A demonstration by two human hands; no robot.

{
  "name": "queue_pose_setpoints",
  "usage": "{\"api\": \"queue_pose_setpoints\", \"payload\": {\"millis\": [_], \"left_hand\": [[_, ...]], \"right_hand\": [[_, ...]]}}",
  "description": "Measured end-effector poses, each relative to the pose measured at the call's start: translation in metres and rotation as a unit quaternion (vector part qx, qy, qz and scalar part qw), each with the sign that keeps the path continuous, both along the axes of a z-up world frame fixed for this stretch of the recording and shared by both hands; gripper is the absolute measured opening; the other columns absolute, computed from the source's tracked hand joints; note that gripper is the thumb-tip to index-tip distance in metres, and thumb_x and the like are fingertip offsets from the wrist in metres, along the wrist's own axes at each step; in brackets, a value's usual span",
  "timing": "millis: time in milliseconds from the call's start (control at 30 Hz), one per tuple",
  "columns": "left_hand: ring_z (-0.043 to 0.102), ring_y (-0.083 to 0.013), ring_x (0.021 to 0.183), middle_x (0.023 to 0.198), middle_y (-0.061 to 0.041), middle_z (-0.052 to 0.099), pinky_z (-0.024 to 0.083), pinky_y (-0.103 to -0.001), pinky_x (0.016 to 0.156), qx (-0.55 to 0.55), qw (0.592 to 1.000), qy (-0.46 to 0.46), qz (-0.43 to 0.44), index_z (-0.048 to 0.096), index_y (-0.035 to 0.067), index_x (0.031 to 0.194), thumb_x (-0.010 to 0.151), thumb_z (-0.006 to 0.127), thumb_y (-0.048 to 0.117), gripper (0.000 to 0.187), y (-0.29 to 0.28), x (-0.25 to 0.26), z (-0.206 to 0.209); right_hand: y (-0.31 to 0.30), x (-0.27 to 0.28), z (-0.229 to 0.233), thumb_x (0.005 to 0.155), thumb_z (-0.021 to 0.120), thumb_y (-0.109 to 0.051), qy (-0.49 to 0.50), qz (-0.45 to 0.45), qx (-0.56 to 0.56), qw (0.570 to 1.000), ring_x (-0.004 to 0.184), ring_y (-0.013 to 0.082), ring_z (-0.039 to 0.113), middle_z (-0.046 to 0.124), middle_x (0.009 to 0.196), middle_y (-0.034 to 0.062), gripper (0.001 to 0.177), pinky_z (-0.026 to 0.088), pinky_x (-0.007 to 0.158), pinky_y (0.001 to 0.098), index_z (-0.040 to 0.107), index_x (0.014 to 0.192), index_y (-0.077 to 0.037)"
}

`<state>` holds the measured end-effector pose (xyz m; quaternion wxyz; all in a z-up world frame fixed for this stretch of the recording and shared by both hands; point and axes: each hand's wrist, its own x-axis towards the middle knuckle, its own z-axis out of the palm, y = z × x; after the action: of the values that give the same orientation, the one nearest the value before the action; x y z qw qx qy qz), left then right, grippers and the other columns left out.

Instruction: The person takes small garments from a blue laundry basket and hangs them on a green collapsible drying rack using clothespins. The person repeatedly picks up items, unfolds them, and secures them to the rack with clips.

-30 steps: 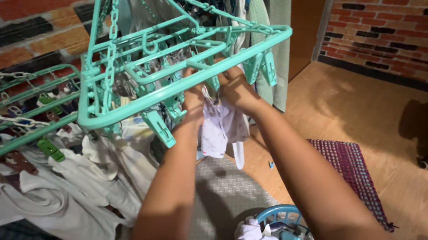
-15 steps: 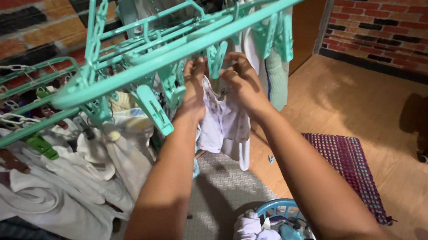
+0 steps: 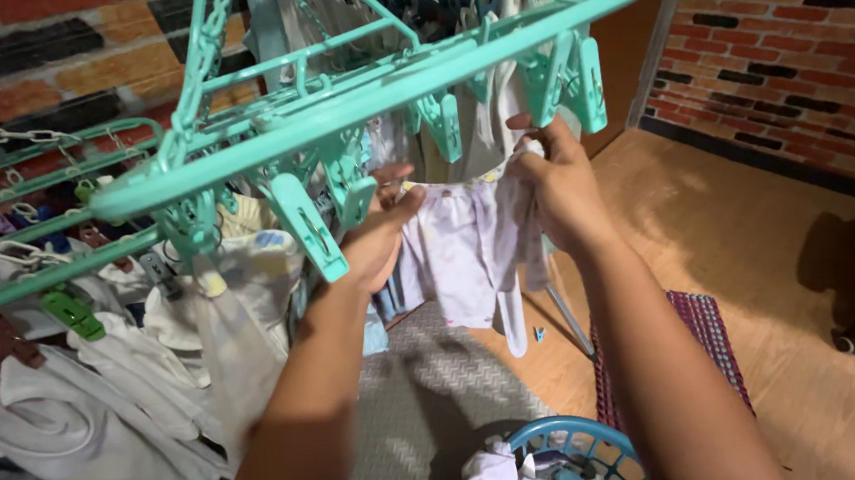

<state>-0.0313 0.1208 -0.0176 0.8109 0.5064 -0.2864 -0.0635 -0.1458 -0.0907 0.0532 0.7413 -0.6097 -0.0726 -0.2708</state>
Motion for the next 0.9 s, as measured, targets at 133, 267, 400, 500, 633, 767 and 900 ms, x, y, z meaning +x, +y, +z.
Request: {"api": "queue_pose_setpoints", "payload": {"millis": [133, 267, 400, 500, 633, 767, 900], "left_hand": [[0.056, -0.0152, 0.105, 0.108, -0.002, 0.062, 0.043, -0.033, 0.1, -0.015, 0.998, -0.031, 0.057, 0.065, 0.004, 0.121, 0.091, 0.079, 0.012, 0.035, 0.0, 0.004, -0.005], [0.059, -0.0142, 0.112, 0.114, 0.0, 0.066, 0.045, -0.033, 0.106, -0.039, 0.995, -0.034, 0.086, 0.067, 0.008, 0.116, 0.09, 0.078, 0.016, 0.029, -0.002, 0.015, -0.014], [0.059, -0.015, 0.113, 0.12, -0.002, 0.066, 0.045, -0.034, 0.104, -0.049, 0.993, 0.0, 0.111, 0.069, 0.009, 0.122, 0.092, 0.077, 0.022, 0.033, -0.012, 0.035, -0.028], [0.06, -0.0187, 0.115, 0.124, -0.006, 0.065, 0.046, -0.037, 0.104, -0.112, 0.988, 0.028, 0.103, 0.068, 0.008, 0.125, 0.092, 0.078, 0.022, 0.038, -0.026, 0.049, -0.043], [0.059, -0.0216, 0.121, 0.131, -0.007, 0.064, 0.044, -0.041, 0.108, -0.218, 0.973, 0.04, 0.066, 0.064, 0.01, 0.131, 0.094, 0.072, 0.025, 0.041, -0.051, 0.061, -0.058], [0.059, -0.0222, 0.122, 0.133, -0.008, 0.063, 0.045, -0.041, 0.108, -0.23, 0.97, 0.046, 0.061, 0.063, 0.009, 0.133, 0.094, 0.073, 0.024, 0.042, -0.071, 0.061, -0.051], [0.059, -0.0229, 0.123, 0.134, -0.008, 0.063, 0.045, -0.041, 0.108, -0.186, 0.981, 0.015, 0.049, 0.062, 0.009, 0.134, 0.094, 0.073, 0.023, 0.043, -0.087, 0.053, -0.018]], "right_hand": [[0.007, -0.003, 0.001, 0.09, 0.064, 0.003, 0.051, -0.017, -0.042, 0.998, 0.072, 0.0125, 0.057, 0.061, 0.091, 0.003, 0.034, 0.048, 0.06, 0.0279, 0.062, 0.123, -0.006], [0.02, 0.002, -0.005, 0.091, 0.066, 0.005, 0.026, -0.029, -0.137, 0.99, 0.078, 0.0082, 0.06, 0.065, 0.093, 0.0023, 0.03, 0.051, 0.069, 0.0242, 0.065, 0.119, -0.003], [0.03, 0.011, -0.013, 0.092, 0.061, 0.001, 0.008, -0.005, -0.133, 0.991, 0.084, 0.0093, 0.066, 0.07, 0.093, 0.0032, 0.025, 0.054, 0.075, 0.0245, 0.065, 0.116, -0.001], [0.041, 0.024, -0.016, 0.095, 0.054, -0.006, -0.019, -0.071, -0.102, 0.992, 0.089, 0.0139, 0.061, 0.069, 0.098, 0.003, 0.03, 0.049, 0.079, 0.0274, 0.069, 0.12, -0.001], [0.057, 0.052, -0.009, 0.091, 0.071, -0.02, -0.078, -0.182, -0.258, 0.946, 0.096, 0.0191, 0.07, 0.073, 0.103, 0.0044, 0.032, 0.054, 0.083, 0.0328, 0.069, 0.119, -0.005], [0.074, 0.085, 0.004, 0.087, 0.079, -0.024, -0.164, -0.2, -0.204, 0.944, 0.097, 0.0232, 0.069, 0.072, 0.107, 0.0106, 0.04, 0.055, 0.084, 0.0366, 0.068, 0.121, -0.007], [0.083, 0.106, 0.01, 0.088, 0.078, -0.023, -0.176, -0.104, -0.13, 0.97, 0.097, 0.0226, 0.069, 0.072, 0.107, 0.0104, 0.038, 0.055, 0.084, 0.0361, 0.068, 0.121, -0.006]]}}
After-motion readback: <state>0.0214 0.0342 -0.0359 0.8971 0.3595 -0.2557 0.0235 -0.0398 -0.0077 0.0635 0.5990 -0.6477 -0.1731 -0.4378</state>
